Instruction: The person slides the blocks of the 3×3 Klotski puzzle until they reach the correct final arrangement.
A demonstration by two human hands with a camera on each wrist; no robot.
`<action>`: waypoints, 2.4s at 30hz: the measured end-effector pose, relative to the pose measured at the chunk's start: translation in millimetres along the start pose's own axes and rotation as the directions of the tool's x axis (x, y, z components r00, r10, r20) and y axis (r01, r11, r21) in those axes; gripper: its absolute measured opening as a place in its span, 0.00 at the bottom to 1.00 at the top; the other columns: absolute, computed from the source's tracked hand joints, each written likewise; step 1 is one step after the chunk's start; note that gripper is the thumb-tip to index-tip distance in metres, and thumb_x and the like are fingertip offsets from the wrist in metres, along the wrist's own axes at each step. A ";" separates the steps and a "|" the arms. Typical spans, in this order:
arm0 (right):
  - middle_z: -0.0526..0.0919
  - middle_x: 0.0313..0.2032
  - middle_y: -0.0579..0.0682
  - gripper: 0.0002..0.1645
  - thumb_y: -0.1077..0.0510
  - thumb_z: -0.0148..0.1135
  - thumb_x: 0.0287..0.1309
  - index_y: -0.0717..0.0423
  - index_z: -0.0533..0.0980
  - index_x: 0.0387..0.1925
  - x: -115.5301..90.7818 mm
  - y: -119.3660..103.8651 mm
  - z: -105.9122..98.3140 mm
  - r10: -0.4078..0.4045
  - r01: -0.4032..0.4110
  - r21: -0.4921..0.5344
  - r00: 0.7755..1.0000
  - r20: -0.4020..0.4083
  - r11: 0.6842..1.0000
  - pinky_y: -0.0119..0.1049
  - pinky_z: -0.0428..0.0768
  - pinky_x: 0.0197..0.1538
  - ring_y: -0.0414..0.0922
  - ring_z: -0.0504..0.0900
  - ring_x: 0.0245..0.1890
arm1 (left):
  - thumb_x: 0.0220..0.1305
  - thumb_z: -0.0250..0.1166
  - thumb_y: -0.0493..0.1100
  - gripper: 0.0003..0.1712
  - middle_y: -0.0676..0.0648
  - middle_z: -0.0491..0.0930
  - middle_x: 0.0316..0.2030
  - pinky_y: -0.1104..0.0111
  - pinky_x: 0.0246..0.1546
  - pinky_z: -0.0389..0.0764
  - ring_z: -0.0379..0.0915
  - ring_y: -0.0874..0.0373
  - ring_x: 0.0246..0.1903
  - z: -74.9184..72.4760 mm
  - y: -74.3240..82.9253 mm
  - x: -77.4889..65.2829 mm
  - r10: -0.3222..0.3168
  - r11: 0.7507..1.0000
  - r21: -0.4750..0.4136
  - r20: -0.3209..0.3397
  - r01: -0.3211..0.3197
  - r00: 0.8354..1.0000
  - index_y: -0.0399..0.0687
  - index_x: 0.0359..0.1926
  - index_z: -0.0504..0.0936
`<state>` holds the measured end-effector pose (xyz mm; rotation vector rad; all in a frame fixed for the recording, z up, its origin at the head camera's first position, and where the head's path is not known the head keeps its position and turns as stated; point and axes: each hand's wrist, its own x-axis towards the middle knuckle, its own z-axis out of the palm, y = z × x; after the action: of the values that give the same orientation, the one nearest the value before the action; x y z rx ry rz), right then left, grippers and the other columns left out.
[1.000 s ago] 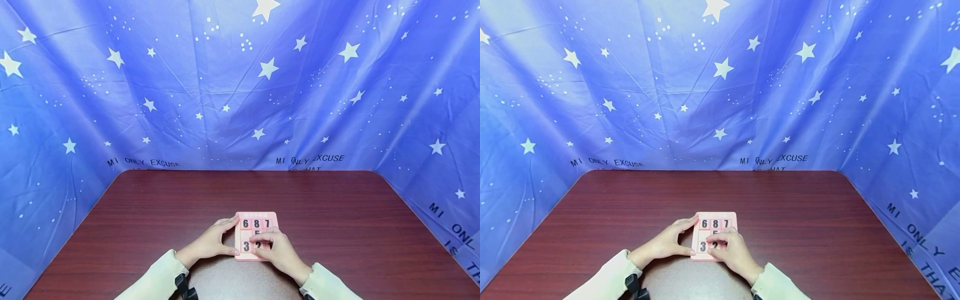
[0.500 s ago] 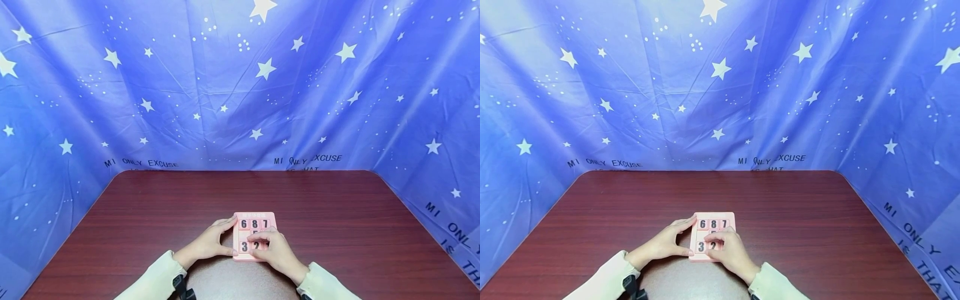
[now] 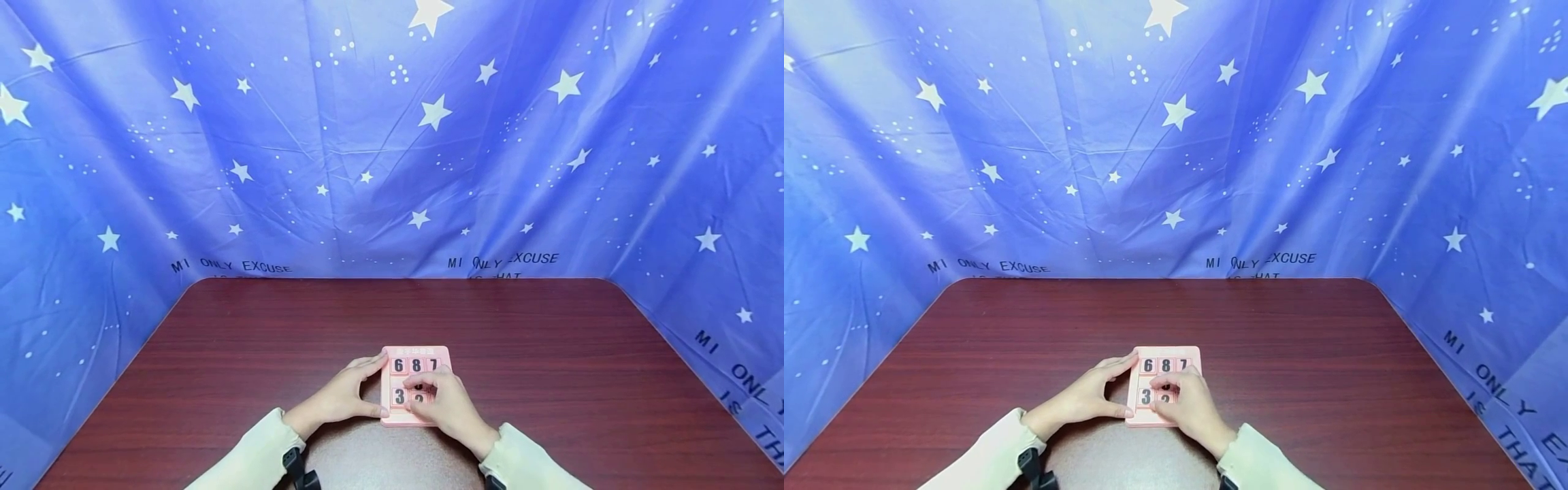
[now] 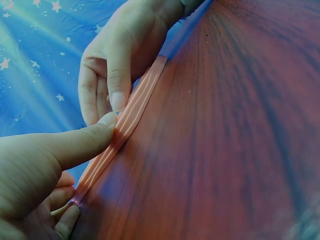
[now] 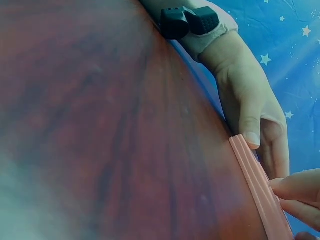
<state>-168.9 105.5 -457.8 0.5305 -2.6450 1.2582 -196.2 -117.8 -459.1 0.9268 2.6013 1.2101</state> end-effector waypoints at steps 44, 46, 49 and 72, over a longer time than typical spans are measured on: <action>0.86 0.38 0.44 0.15 0.59 0.74 0.42 0.52 0.84 0.37 17.5 4.9 -8.3 0.107 -0.115 0.204 0.993 0.052 0.972 0.32 0.74 0.51 0.43 0.80 0.45 | 0.44 0.75 0.53 0.54 0.42 0.57 0.69 0.50 0.64 0.58 0.56 0.47 0.65 -0.1 2.0 -0.8 -0.006 1.000 0.005 0.003 0.006 1.000 0.36 0.68 0.60; 0.87 0.38 0.44 0.15 0.58 0.74 0.42 0.53 0.85 0.37 16.6 5.8 -9.6 0.111 -0.120 0.221 0.992 0.053 0.968 0.31 0.73 0.51 0.43 0.80 0.45 | 0.44 0.75 0.52 0.54 0.42 0.57 0.70 0.51 0.64 0.58 0.56 0.47 0.65 0.5 1.6 -0.5 -0.004 1.000 0.005 0.001 0.004 1.000 0.36 0.68 0.60; 0.87 0.37 0.45 0.14 0.58 0.74 0.42 0.53 0.85 0.36 14.6 7.1 -11.9 0.109 -0.118 0.229 0.993 0.049 0.966 0.31 0.73 0.51 0.43 0.79 0.44 | 0.44 0.75 0.52 0.54 0.43 0.57 0.70 0.51 0.64 0.58 0.55 0.47 0.65 0.9 1.4 -0.3 -0.007 1.000 0.001 0.001 0.007 1.000 0.36 0.68 0.59; 0.86 0.39 0.44 0.12 0.55 0.71 0.47 0.53 0.84 0.37 -10.8 9.2 -28.6 0.055 -0.072 0.208 0.995 0.085 0.976 0.35 0.68 0.53 0.39 0.76 0.42 | 0.43 0.76 0.51 0.55 0.43 0.57 0.70 0.51 0.64 0.57 0.56 0.47 0.65 2.2 0.3 -0.3 -0.016 1.000 -0.010 -0.006 0.015 1.000 0.35 0.68 0.60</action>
<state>-162.5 135.7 -449.6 0.5398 -2.6264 1.5805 -195.0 -116.4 -460.4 0.9007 2.6001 1.2231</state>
